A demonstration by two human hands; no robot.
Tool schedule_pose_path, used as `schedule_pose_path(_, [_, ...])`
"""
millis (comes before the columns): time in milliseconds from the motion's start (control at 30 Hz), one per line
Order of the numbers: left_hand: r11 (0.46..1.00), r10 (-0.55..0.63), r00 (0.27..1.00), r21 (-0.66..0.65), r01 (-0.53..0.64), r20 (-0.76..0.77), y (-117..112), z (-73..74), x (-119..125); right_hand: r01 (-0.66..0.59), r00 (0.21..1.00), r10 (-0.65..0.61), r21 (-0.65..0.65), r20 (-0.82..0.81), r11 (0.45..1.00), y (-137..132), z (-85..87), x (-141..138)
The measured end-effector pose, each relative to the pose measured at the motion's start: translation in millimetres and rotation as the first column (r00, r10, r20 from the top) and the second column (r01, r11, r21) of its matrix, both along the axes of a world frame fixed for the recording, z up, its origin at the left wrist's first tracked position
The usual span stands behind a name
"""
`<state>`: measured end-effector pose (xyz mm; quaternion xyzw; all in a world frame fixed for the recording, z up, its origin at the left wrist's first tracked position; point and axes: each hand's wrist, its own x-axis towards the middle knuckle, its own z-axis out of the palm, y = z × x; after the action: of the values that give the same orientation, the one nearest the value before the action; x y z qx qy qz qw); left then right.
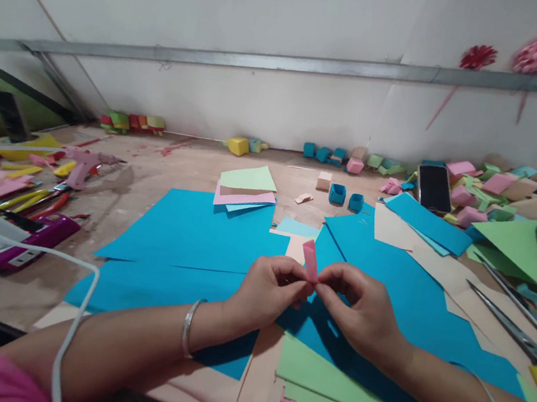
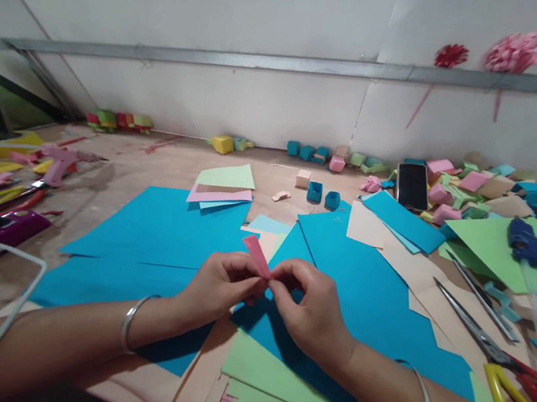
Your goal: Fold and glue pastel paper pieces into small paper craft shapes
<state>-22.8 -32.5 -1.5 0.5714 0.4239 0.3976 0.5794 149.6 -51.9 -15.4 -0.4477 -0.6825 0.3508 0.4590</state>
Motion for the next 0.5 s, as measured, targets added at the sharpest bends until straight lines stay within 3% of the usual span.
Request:
schedule_pose_path(233, [0.994, -0.060, 0.997, -0.085, 0.065, 0.055, 3.0, -0.3, -3.2, -0.007, 1.000, 0.008, -0.007, 0.027, 1.000, 0.2, 3.9, -0.5])
schedule_pose_path(500, [0.989, -0.034, 0.990, -0.137, 0.053, 0.140, 3.0, 0.8, -0.7, -0.060, 0.976, 0.013, -0.209, -0.218, 0.976, 4.5, 6.7, -1.1])
